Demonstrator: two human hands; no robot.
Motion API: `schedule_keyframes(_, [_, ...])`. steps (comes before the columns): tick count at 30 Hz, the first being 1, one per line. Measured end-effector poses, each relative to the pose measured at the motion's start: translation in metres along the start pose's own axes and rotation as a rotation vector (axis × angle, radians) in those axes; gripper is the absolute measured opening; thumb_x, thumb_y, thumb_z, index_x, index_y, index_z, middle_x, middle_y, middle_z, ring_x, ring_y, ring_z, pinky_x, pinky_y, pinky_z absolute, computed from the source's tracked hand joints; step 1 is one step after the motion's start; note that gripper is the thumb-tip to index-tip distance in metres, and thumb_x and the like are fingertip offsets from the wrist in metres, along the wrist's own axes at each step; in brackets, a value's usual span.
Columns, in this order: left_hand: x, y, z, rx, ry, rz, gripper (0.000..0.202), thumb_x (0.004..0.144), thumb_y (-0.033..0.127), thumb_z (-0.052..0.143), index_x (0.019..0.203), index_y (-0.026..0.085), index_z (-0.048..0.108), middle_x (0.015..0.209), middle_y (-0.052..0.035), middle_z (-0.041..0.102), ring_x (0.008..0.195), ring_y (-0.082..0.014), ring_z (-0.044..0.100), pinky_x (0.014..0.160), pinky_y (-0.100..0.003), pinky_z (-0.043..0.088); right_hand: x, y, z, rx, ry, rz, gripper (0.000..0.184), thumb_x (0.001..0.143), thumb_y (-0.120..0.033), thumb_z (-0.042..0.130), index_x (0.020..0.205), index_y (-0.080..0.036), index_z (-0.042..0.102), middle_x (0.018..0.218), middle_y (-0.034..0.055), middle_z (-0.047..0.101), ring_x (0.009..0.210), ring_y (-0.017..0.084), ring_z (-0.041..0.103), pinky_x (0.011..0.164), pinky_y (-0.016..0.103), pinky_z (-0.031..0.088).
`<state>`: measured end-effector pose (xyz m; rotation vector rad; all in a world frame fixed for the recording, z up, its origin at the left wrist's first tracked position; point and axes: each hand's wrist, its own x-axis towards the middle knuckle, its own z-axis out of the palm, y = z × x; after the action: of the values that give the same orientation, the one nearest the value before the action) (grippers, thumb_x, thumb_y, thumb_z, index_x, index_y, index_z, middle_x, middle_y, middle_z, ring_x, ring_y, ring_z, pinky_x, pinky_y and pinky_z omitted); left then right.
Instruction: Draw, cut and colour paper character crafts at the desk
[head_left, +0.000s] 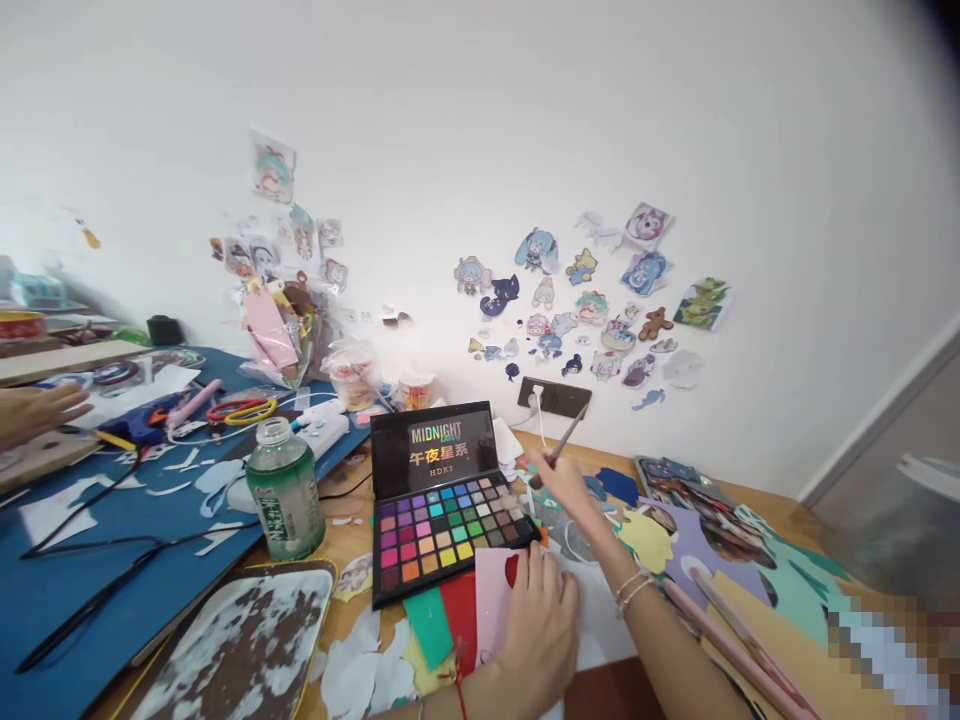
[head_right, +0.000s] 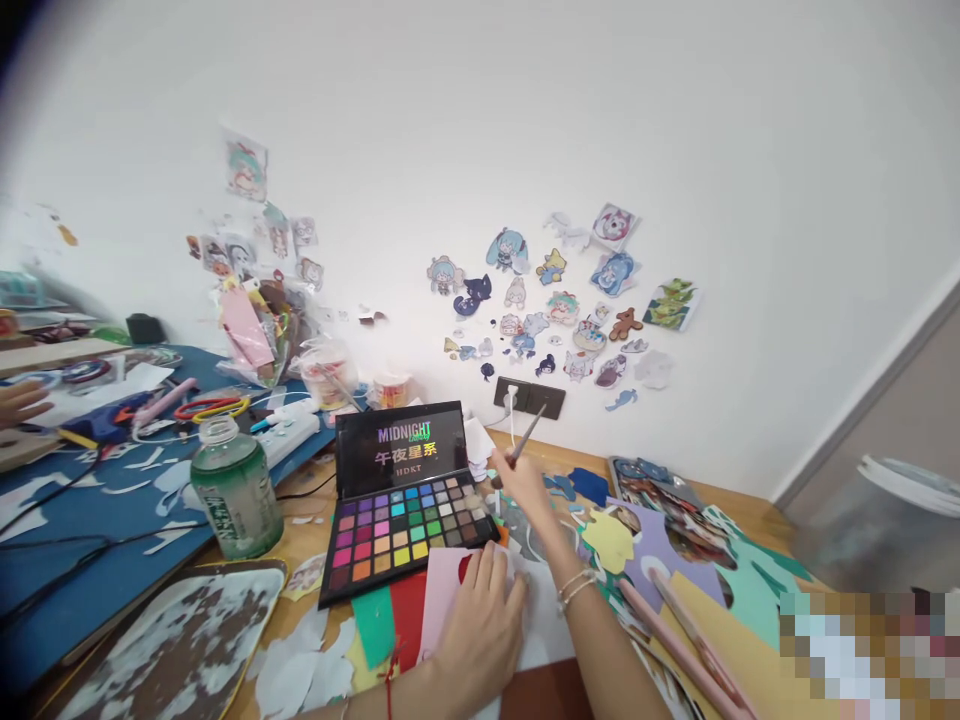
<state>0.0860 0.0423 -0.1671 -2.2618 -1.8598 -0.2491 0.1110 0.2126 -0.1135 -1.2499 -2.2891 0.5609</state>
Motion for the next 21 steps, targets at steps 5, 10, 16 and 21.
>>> schedule_keyframes(5, [-0.005, -0.009, 0.008, -0.183, 0.077, -0.129, 0.039, 0.085, 0.038, 0.039, 0.111, 0.01, 0.051, 0.127, -0.0228, 0.044, 0.125, -0.0422, 0.029, 0.101, -0.059, 0.026, 0.016, -0.004, 0.037, 0.027, -0.018, -0.096, 0.024, 0.081, -0.035, 0.049, 0.067, -0.018, 0.057, 0.063, 0.0025, 0.064, 0.061, 0.015, 0.058, 0.057, 0.022, 0.037])
schedule_keyframes(10, [-0.006, -0.01, 0.009, -0.237, 0.052, -0.119, 0.044, 0.087, 0.037, 0.034, 0.117, 0.008, 0.048, 0.126, -0.0232, 0.046, 0.128, -0.042, 0.025, 0.102, -0.059, 0.026, 0.029, 0.001, 0.047, -0.022, -0.037, -0.1, 0.015, 0.075, -0.027, 0.057, 0.063, -0.017, 0.055, 0.06, 0.0013, 0.06, 0.061, 0.015, 0.055, 0.058, 0.023, 0.036])
schedule_keyframes(16, [-0.004, -0.009, 0.01, -0.267, 0.044, -0.136, 0.044, 0.086, 0.034, 0.034, 0.115, 0.005, 0.051, 0.128, -0.0261, 0.043, 0.129, -0.0413, 0.022, 0.104, -0.059, 0.022, 0.026, 0.008, 0.051, -0.077, -0.081, -0.091, 0.004, 0.072, -0.019, 0.057, 0.068, -0.017, 0.056, 0.064, 0.0002, 0.057, 0.063, 0.013, 0.052, 0.059, 0.022, 0.035])
schedule_keyframes(21, [-0.005, -0.009, 0.009, -0.254, 0.037, -0.117, 0.045, 0.086, 0.034, 0.035, 0.112, 0.003, 0.052, 0.126, -0.027, 0.044, 0.129, -0.0435, 0.021, 0.104, -0.06, 0.021, 0.025, 0.012, 0.043, -0.104, -0.155, -0.106, 0.009, 0.062, -0.01, 0.056, 0.059, -0.017, 0.052, 0.056, -0.0025, 0.052, 0.056, 0.011, 0.046, 0.054, 0.021, 0.031])
